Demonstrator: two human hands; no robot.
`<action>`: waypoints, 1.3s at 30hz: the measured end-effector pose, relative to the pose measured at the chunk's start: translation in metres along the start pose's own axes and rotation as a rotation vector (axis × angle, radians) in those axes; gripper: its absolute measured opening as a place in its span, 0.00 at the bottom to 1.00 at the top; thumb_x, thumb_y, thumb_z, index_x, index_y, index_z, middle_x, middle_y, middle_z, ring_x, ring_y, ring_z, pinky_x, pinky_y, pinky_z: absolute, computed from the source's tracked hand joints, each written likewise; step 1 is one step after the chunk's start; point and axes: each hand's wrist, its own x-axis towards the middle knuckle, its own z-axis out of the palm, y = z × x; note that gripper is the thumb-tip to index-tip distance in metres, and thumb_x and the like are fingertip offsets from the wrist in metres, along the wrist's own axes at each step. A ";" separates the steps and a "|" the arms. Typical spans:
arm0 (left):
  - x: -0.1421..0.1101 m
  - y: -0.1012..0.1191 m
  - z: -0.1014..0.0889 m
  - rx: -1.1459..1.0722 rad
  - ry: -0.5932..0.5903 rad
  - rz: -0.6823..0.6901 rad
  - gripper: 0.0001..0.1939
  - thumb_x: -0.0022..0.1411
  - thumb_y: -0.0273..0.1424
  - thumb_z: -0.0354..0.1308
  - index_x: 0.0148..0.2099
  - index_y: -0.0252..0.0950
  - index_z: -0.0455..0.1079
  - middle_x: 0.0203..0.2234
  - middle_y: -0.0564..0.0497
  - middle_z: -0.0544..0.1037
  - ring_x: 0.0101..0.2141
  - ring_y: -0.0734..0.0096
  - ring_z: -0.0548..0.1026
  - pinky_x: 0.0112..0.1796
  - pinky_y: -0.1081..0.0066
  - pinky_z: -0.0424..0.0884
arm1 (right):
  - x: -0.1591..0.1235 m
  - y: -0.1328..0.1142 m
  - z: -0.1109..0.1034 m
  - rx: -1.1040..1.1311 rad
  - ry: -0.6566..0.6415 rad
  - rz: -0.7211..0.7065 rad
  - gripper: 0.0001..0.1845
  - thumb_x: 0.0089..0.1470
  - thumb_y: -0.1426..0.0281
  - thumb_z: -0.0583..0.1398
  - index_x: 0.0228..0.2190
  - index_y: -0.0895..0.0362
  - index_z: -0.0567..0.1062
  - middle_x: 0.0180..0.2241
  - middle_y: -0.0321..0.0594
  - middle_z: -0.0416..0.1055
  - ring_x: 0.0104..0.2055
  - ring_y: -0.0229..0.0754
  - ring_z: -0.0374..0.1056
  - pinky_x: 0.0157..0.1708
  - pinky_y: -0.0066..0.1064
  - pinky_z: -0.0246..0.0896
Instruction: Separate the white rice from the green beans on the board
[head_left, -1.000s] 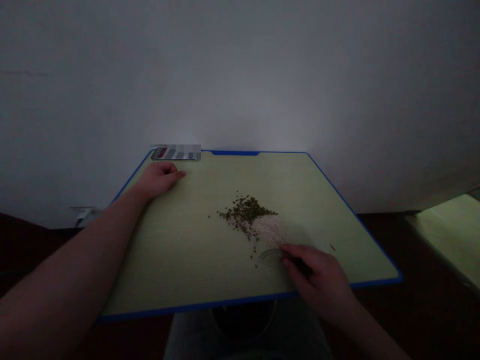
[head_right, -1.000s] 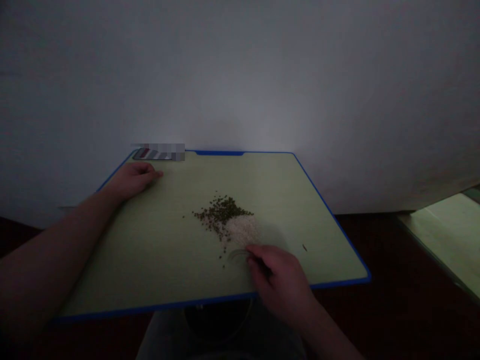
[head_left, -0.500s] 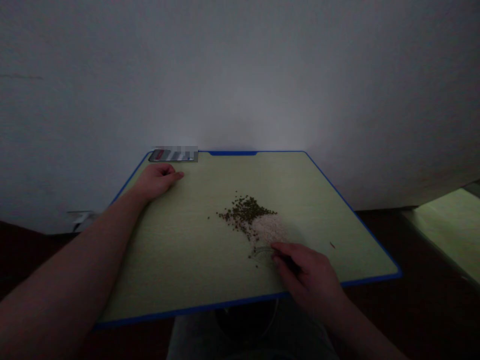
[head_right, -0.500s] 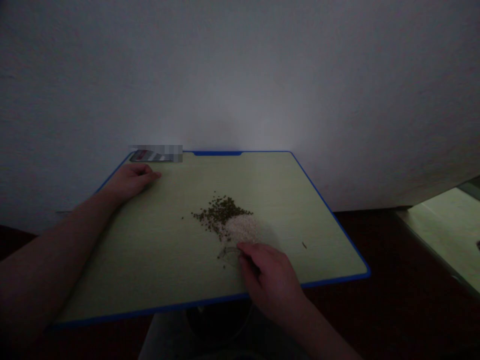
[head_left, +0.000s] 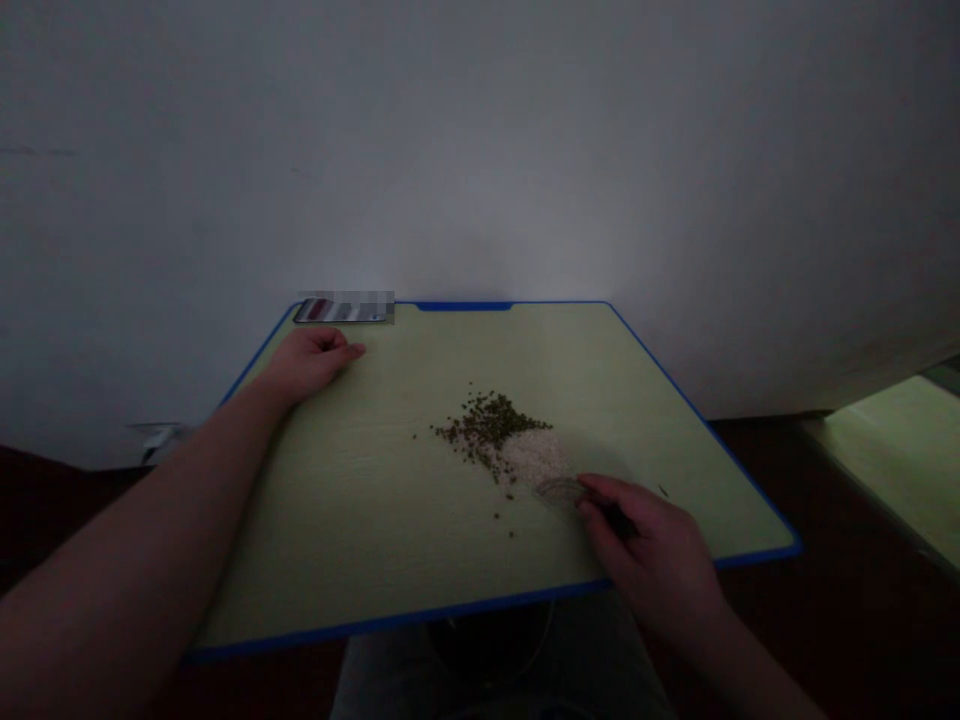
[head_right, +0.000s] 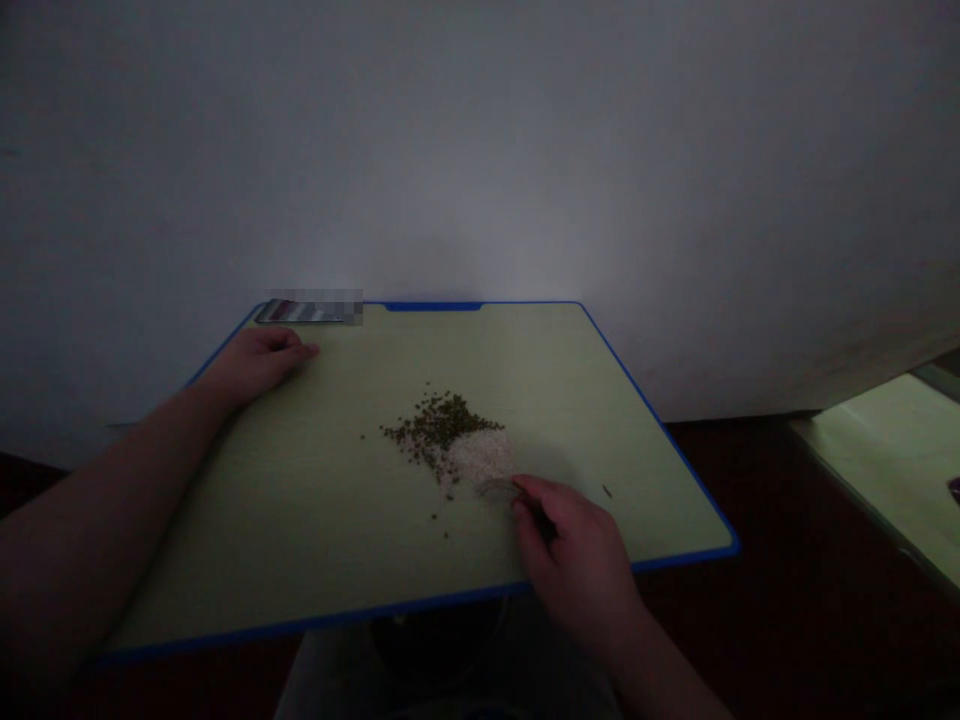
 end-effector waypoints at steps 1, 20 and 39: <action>0.000 0.000 0.000 0.002 0.001 0.001 0.19 0.54 0.46 0.59 0.24 0.37 0.63 0.16 0.58 0.62 0.21 0.76 0.60 0.26 0.71 0.56 | 0.001 -0.001 0.001 0.004 -0.005 -0.017 0.14 0.60 0.68 0.57 0.42 0.58 0.81 0.37 0.44 0.83 0.35 0.45 0.80 0.36 0.33 0.77; -0.002 -0.001 0.001 -0.026 -0.005 -0.007 0.20 0.51 0.48 0.60 0.24 0.38 0.62 0.15 0.59 0.60 0.21 0.75 0.58 0.25 0.71 0.54 | 0.024 -0.014 0.019 0.022 -0.043 -0.072 0.17 0.61 0.70 0.54 0.45 0.59 0.80 0.40 0.47 0.82 0.39 0.46 0.79 0.42 0.38 0.76; 0.001 -0.004 0.001 -0.011 -0.007 0.004 0.19 0.53 0.47 0.58 0.24 0.38 0.61 0.16 0.59 0.60 0.21 0.75 0.58 0.25 0.71 0.55 | 0.012 -0.007 0.008 -0.010 -0.008 -0.061 0.15 0.60 0.69 0.55 0.42 0.57 0.80 0.37 0.44 0.82 0.36 0.45 0.79 0.38 0.35 0.76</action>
